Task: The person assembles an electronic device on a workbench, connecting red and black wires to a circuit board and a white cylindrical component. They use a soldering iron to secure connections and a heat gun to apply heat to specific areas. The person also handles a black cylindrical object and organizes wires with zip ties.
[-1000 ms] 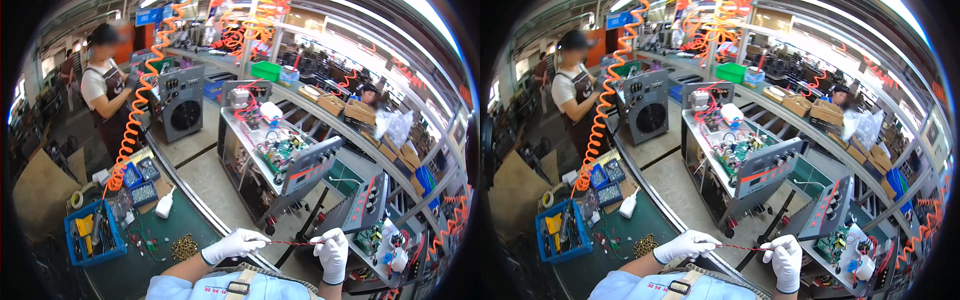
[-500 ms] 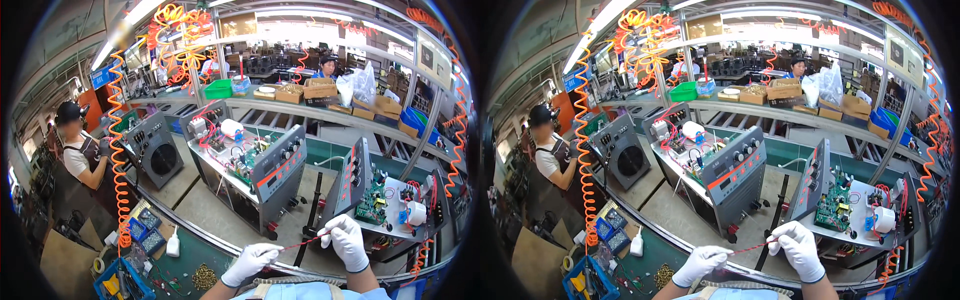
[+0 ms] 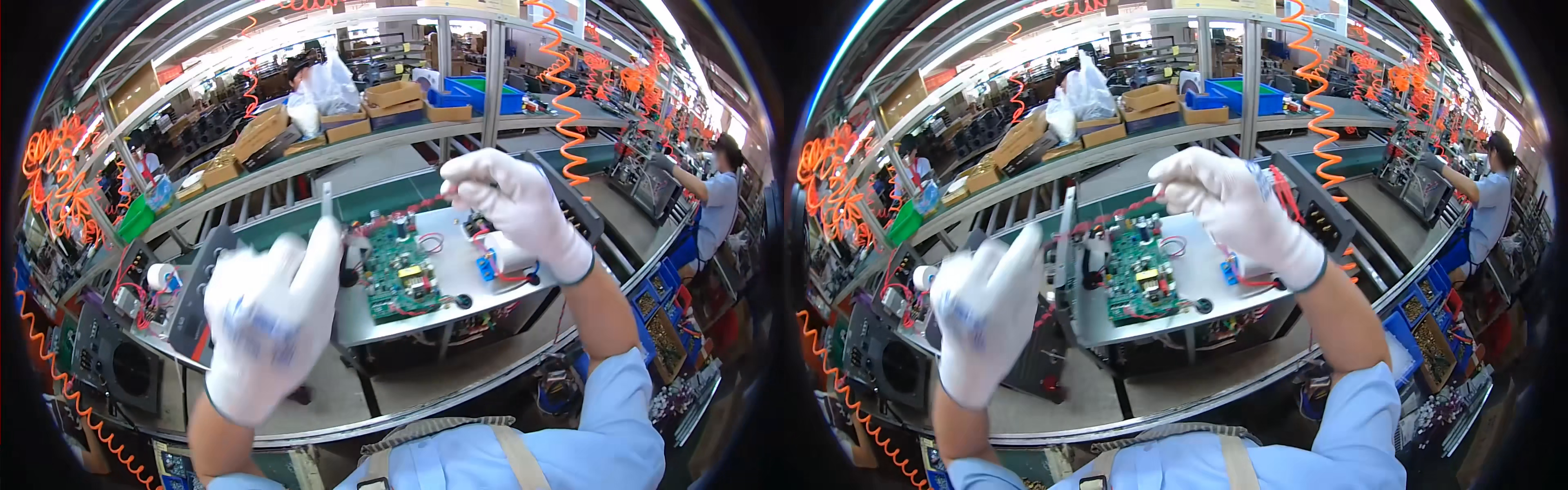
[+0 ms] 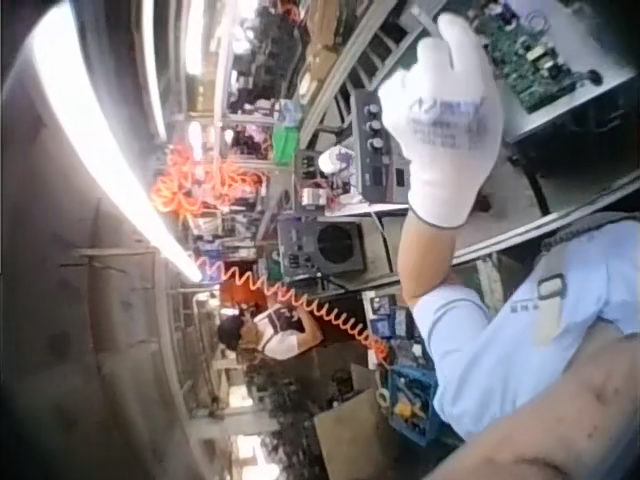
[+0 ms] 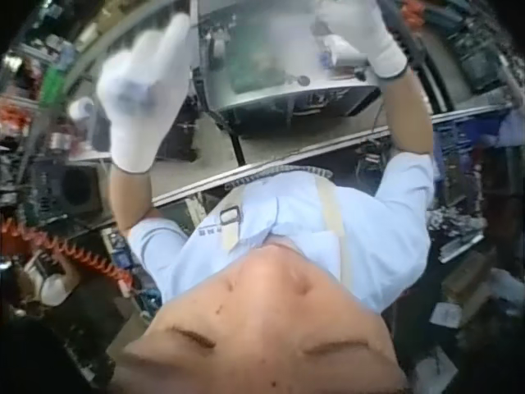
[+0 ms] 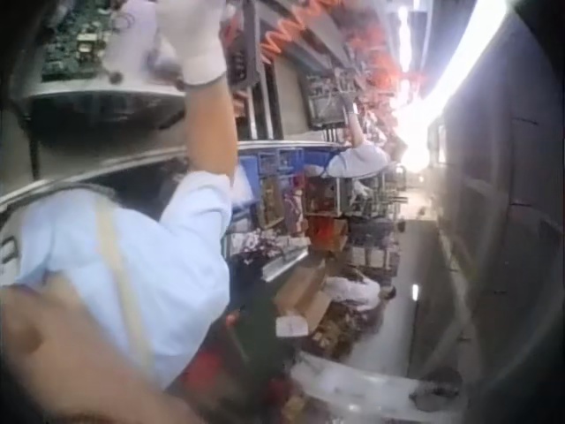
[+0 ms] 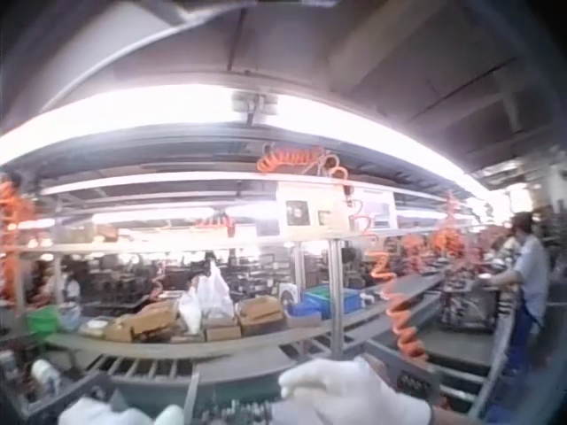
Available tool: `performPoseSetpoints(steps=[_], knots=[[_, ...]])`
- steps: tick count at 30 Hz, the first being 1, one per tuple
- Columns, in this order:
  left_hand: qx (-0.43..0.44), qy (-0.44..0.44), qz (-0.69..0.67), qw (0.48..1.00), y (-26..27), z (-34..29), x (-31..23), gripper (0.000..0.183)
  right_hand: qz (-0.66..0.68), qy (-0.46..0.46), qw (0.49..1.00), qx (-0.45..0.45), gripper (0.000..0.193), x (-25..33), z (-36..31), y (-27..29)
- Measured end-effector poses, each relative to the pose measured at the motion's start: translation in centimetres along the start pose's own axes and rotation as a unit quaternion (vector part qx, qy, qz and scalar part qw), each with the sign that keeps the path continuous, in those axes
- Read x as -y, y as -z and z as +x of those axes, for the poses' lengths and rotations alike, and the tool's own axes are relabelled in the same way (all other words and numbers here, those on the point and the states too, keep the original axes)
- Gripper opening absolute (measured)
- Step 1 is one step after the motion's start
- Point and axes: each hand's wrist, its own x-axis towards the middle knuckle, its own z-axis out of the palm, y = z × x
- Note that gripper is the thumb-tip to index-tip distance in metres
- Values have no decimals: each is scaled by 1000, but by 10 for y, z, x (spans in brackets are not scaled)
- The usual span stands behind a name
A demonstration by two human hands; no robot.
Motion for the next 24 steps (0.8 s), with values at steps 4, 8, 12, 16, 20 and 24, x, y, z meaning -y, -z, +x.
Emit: performPoseSetpoints(steps=[4, 8, 12, 16, 20, 24], knots=[[102, -76, 81, 989, -68, 76, -16, 22, -185, -79, 976, 83, 13, -37, 6, 81], [261, -113, 56, 957, -154, 111, -50, 10, -416, -103, 882, 197, 13, -77, -11, 133], [379, -69, 104, 917, -219, 113, -66, 11, -501, -114, 807, 291, 18, -91, -6, 128], [481, -51, 76, 872, -233, 109, -51, 14, -578, -71, 724, 370, 23, -88, 2, 133], [539, -59, 122, 831, -228, 112, -50, 13, -613, -86, 614, 490, 27, -88, 15, 144], [554, -45, -22, 831, -248, 118, -72, 18, -630, -68, 540, 554, 26, -104, 10, 140]])
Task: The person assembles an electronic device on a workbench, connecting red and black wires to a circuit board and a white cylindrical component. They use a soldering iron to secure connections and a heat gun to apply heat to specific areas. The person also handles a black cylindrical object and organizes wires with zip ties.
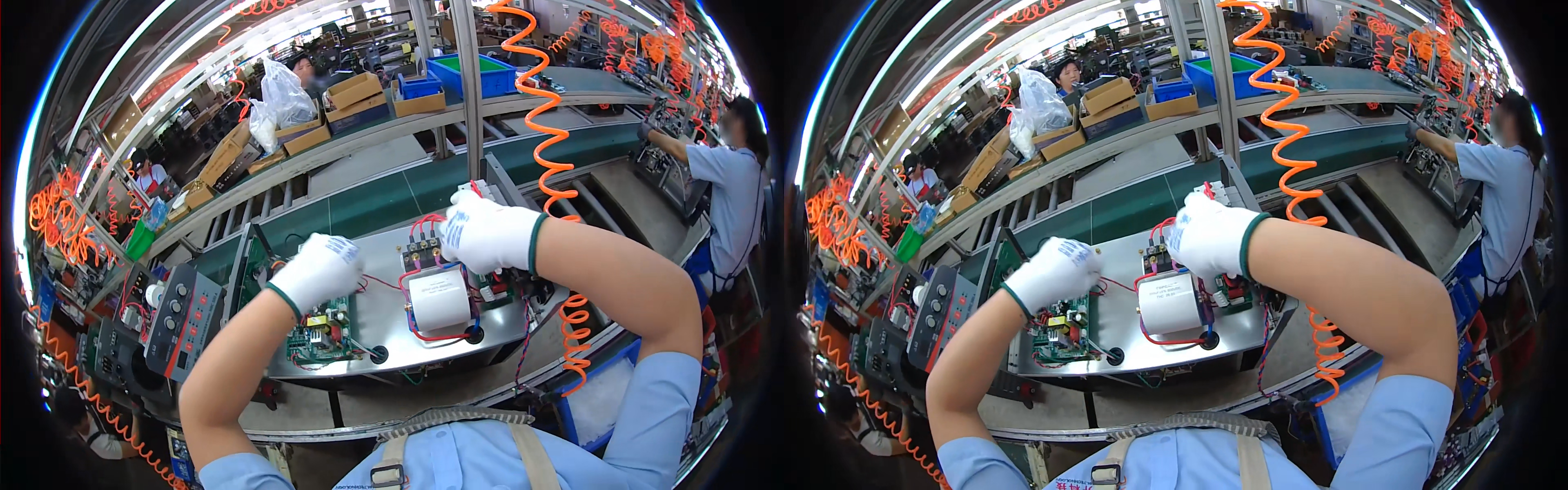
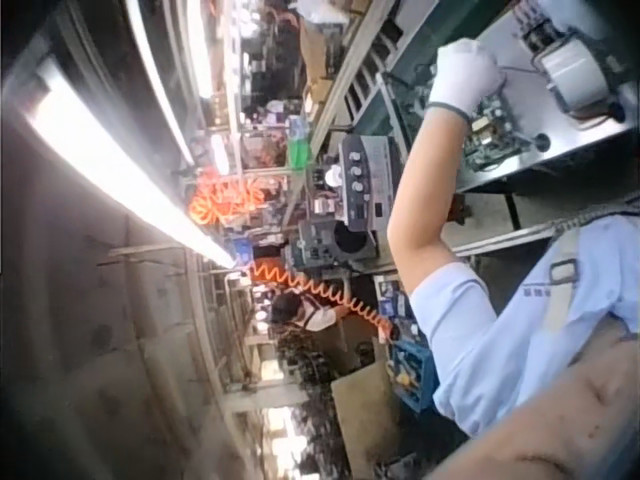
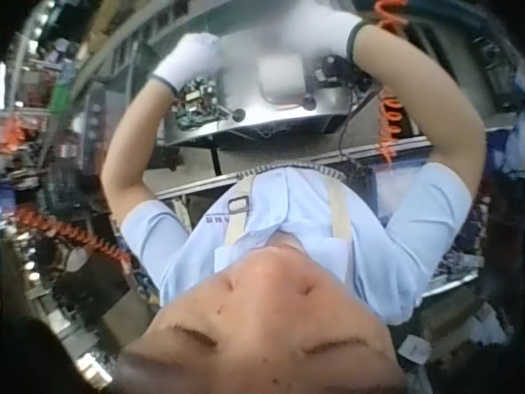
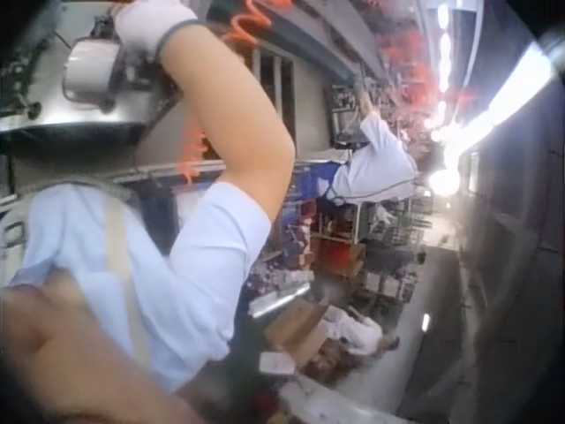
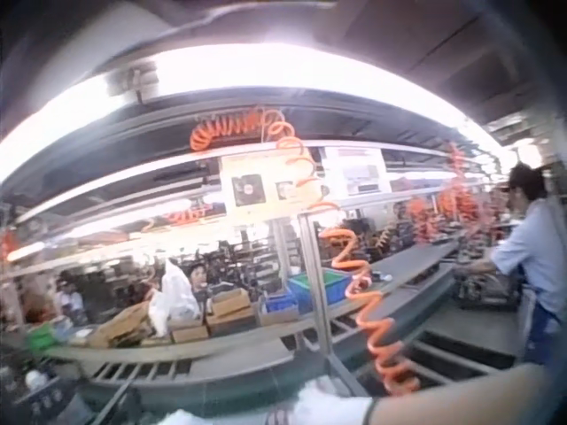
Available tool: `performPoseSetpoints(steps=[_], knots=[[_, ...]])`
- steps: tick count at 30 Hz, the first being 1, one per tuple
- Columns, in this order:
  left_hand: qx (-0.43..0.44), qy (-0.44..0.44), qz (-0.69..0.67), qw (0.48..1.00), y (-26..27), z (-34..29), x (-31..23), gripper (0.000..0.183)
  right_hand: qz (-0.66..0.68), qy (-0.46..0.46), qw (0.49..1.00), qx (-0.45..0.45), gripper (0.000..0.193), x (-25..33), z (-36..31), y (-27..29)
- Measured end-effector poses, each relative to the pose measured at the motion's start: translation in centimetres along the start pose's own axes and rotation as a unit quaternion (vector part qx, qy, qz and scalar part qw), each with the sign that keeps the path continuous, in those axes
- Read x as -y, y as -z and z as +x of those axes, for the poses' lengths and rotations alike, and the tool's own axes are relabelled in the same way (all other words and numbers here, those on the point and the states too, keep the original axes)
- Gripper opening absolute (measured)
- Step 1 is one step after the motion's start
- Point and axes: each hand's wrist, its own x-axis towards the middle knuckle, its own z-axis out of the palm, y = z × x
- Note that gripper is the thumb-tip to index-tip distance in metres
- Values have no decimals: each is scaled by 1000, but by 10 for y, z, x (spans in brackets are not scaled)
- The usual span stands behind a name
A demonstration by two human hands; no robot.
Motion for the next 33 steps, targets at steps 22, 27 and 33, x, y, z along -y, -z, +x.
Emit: performPoseSetpoints(steps=[22, 27, 33], knots=[[-54, -16, -160, 985, -29, 28, -43, 29, 474, -88, 842, -241, 45, -48, 69, 7], [-35, 21, -307, 951, -40, 16, -32, 30, 523, 45, 838, -147, 34, -27, 20, 30], [-42, 12, -284, 958, -41, 22, -37, 29, -26, -24, 999, 29, 14, 0, 25, -2]])
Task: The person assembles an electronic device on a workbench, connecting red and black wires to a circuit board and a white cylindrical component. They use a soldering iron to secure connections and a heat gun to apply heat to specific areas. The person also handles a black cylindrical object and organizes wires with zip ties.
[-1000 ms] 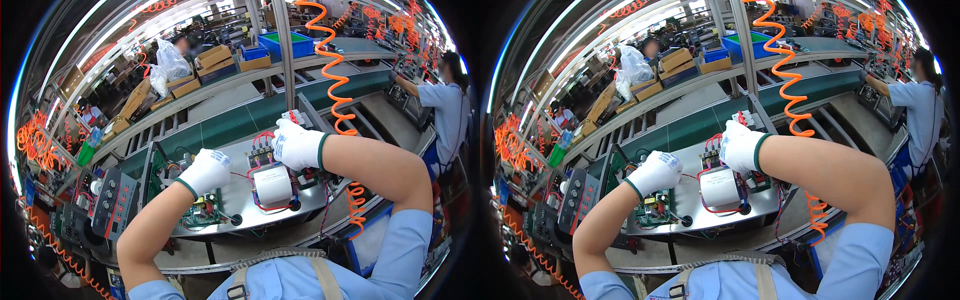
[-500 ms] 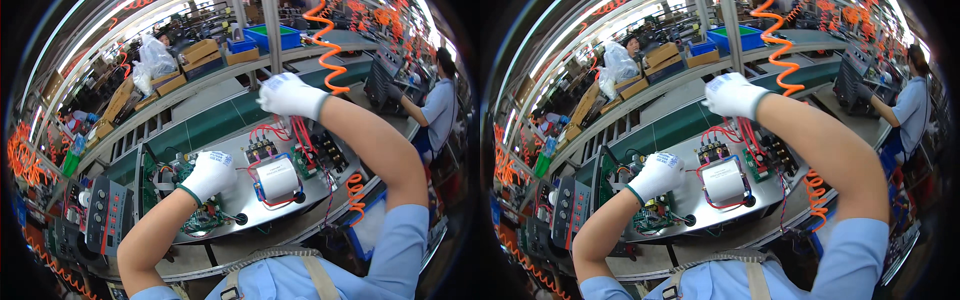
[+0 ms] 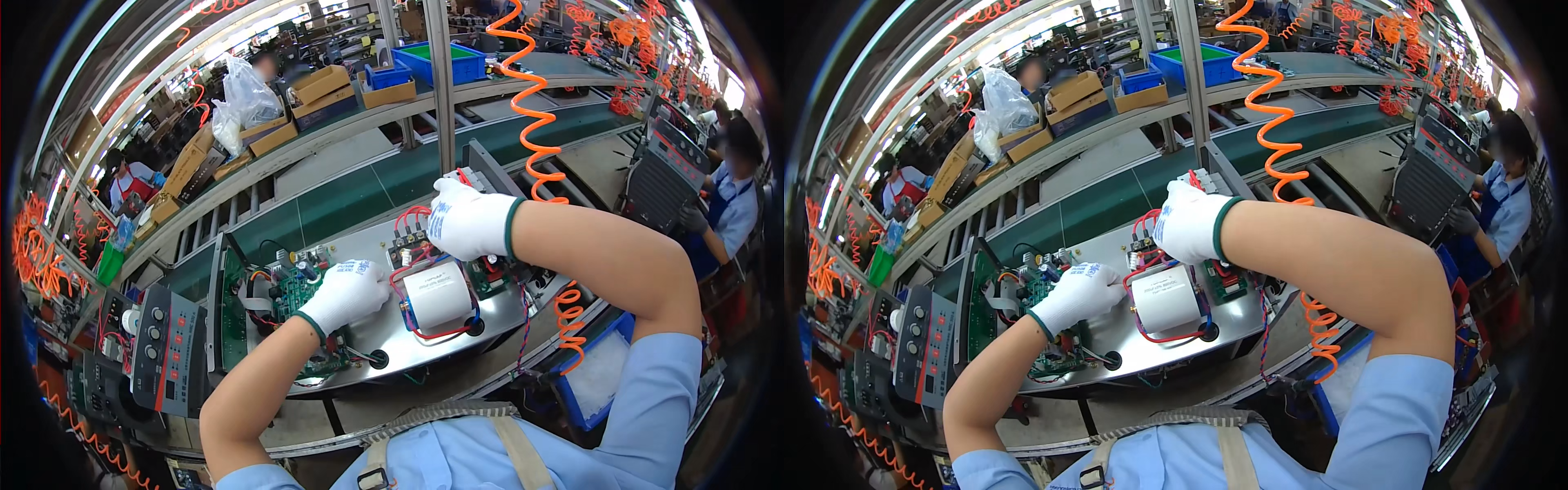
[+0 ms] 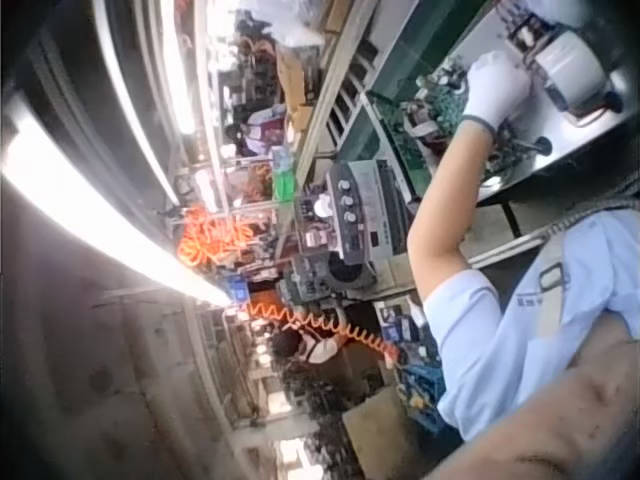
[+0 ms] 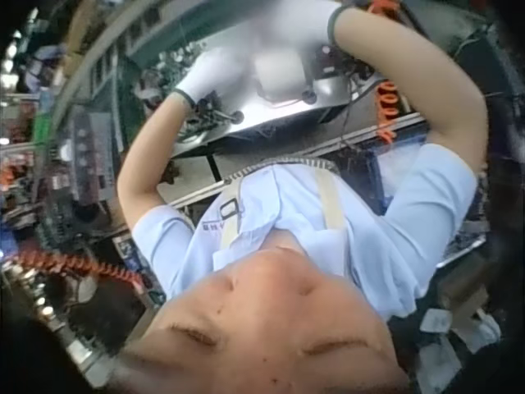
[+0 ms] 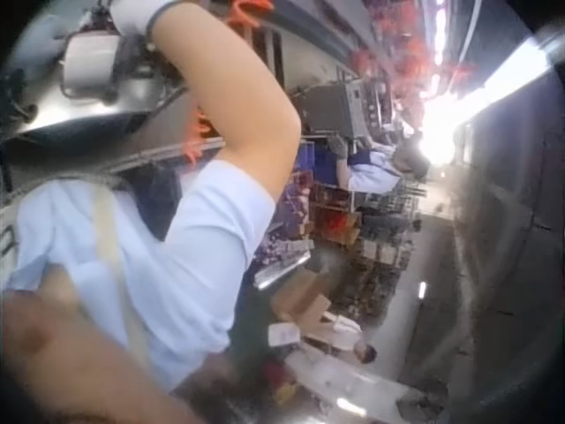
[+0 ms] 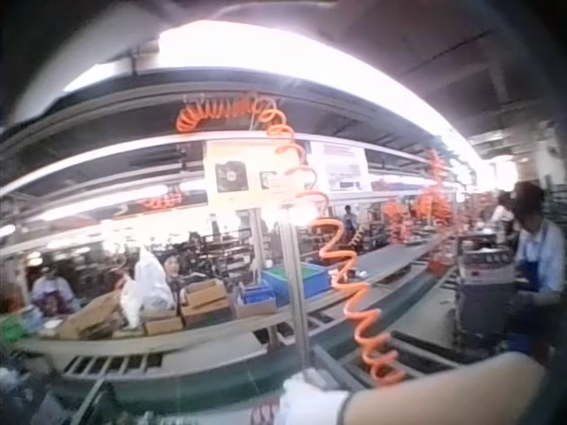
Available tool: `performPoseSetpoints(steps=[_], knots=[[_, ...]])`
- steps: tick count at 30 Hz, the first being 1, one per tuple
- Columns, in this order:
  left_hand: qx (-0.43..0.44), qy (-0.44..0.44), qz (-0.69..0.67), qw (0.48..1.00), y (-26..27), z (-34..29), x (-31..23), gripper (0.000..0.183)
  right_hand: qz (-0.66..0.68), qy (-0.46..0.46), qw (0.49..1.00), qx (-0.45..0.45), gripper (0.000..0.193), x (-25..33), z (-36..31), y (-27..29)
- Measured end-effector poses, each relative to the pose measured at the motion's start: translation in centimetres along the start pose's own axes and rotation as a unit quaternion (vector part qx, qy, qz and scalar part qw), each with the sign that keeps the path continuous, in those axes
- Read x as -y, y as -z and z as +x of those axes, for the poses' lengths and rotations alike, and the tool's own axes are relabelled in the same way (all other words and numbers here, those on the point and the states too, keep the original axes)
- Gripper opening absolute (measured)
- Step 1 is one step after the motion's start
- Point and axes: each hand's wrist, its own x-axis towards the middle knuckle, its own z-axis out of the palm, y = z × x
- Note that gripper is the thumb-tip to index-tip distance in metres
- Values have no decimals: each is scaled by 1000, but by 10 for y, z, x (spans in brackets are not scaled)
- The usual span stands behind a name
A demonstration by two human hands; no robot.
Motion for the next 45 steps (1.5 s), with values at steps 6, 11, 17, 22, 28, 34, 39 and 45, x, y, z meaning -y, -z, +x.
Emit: performPoseSetpoints(steps=[6, 11, 17, 22, 28, 34, 39, 45], knots=[[-21, -6, -22, 1000, 2, -8, -2, 30, -75, 9, 995, -61, 13, 11, 29, -16], [-103, -62, -20, 993, -18, -9, 16, 27, -60, -22, 993, -96, 10, 10, 44, -21], [-151, -57, 310, 937, 30, -56, -3, 18, -90, -32, 995, -4, 11, 10, 42, -10], [44, 28, 343, 938, 68, -120, 46, 27, -26, -65, 997, 16, 20, 4, 29, 8], [-38, -12, 393, 919, 26, -118, 78, 19, 82, -33, 991, -96, 18, -1, 12, 12], [-35, -23, 351, 935, 53, -113, 67, 15, 139, -53, 984, -94, 19, 2, -20, 4], [-47, 32, 353, 934, 81, -93, 42, 12, 162, -72, 966, -189, 20, -3, -29, -8], [-331, -175, 249, 893, 63, -53, -2, 33, 420, -82, 886, -176, 32, -6, -56, 13]])
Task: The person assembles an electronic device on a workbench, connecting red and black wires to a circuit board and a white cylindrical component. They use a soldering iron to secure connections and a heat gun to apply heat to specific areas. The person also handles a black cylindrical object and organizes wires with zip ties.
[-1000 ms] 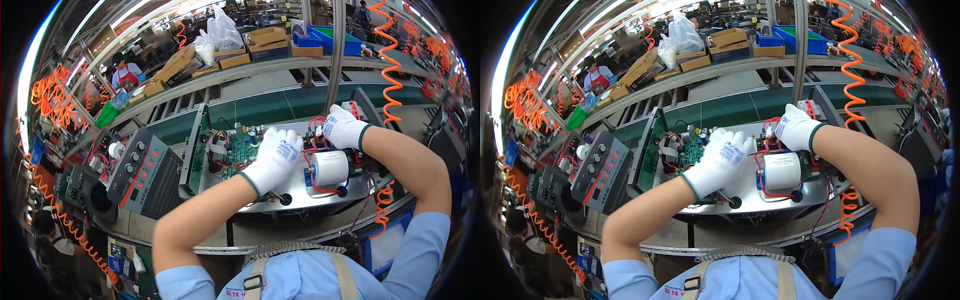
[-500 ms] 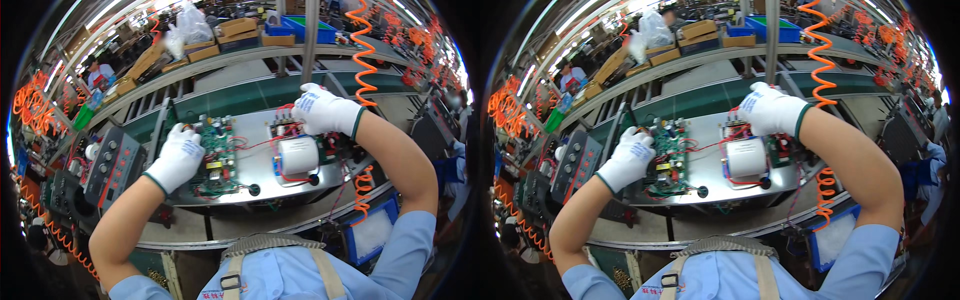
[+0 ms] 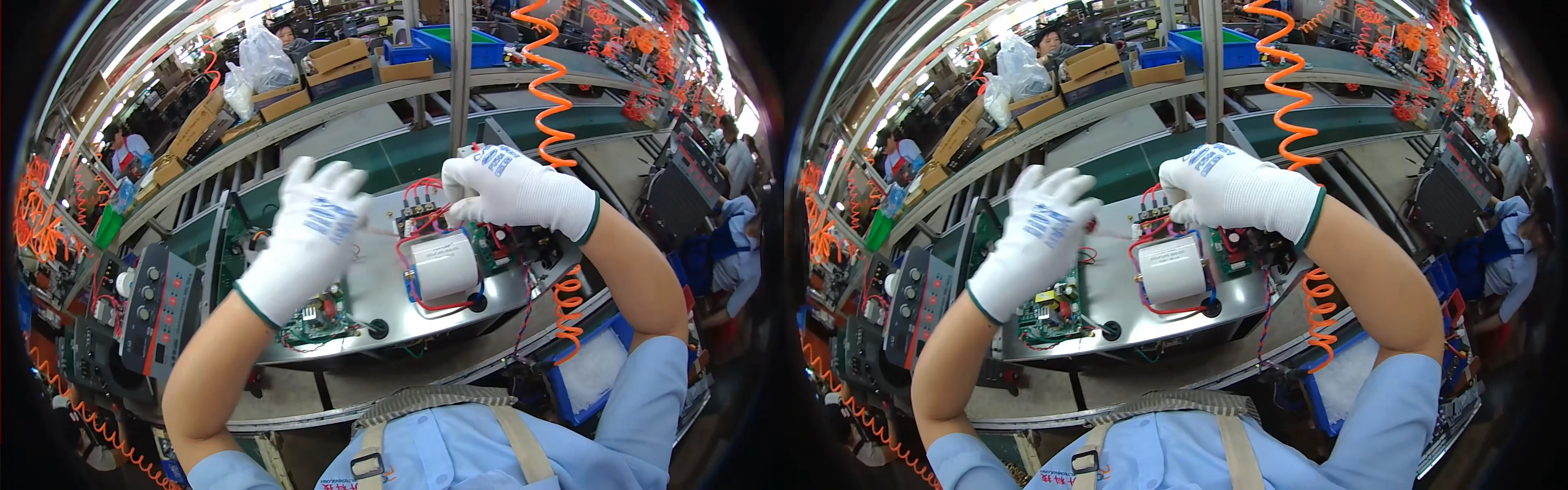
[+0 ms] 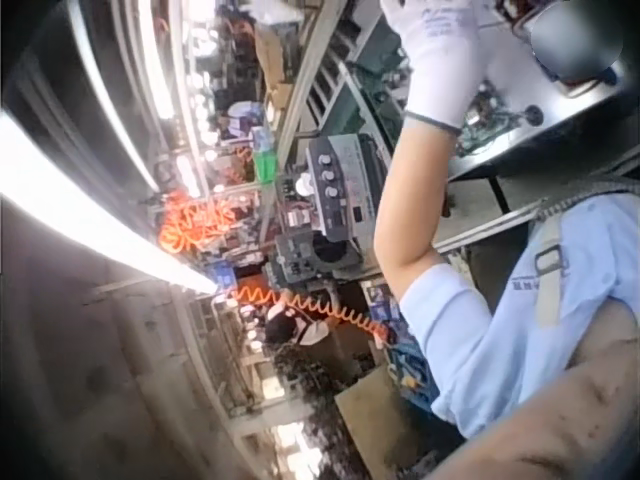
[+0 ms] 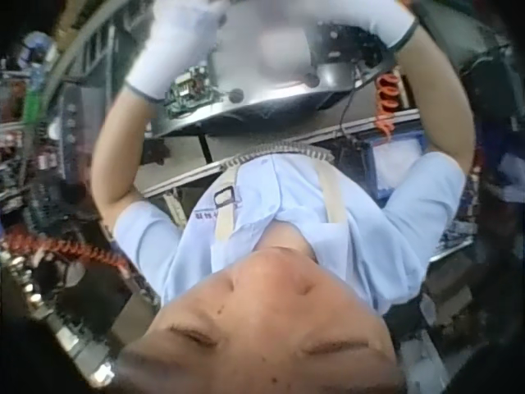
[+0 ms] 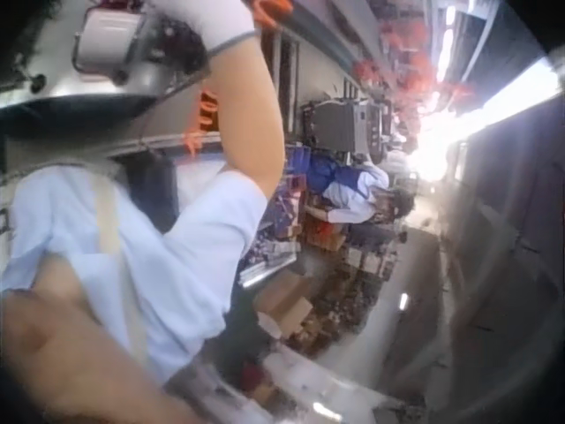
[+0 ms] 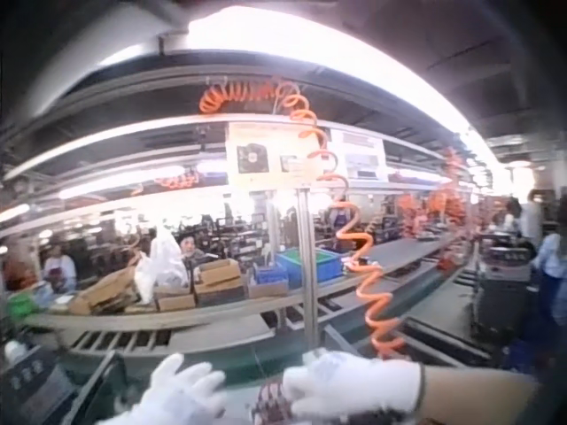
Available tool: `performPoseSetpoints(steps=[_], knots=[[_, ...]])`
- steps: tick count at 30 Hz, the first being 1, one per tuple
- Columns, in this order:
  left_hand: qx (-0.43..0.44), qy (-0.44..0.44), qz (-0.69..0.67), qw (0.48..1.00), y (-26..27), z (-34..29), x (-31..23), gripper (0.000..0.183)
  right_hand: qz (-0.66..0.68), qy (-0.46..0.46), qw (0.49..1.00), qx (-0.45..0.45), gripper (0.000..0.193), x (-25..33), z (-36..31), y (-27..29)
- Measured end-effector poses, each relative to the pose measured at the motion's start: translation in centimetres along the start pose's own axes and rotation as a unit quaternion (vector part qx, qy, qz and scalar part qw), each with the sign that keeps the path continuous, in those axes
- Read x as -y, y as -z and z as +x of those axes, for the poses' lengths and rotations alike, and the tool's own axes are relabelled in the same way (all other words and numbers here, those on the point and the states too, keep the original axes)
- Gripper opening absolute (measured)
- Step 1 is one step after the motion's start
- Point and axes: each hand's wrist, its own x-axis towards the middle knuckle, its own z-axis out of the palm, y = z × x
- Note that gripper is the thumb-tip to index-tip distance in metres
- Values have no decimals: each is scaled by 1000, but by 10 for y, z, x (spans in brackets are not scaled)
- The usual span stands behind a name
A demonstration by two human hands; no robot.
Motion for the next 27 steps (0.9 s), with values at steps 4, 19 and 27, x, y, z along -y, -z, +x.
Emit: performPoseSetpoints(steps=[4, 19, 27], knots=[[20, 91, -337, 937, -4, 51, -48, 42, 394, -1, 918, -44, 27, -27, -8, -15], [49, 215, -643, 734, -32, 59, -68, 31, 252, 45, 948, -191, 17, -34, -35, -22], [187, 73, -344, 917, -39, 86, -75, 19, 241, 50, 923, -294, 33, -59, -16, -25]])
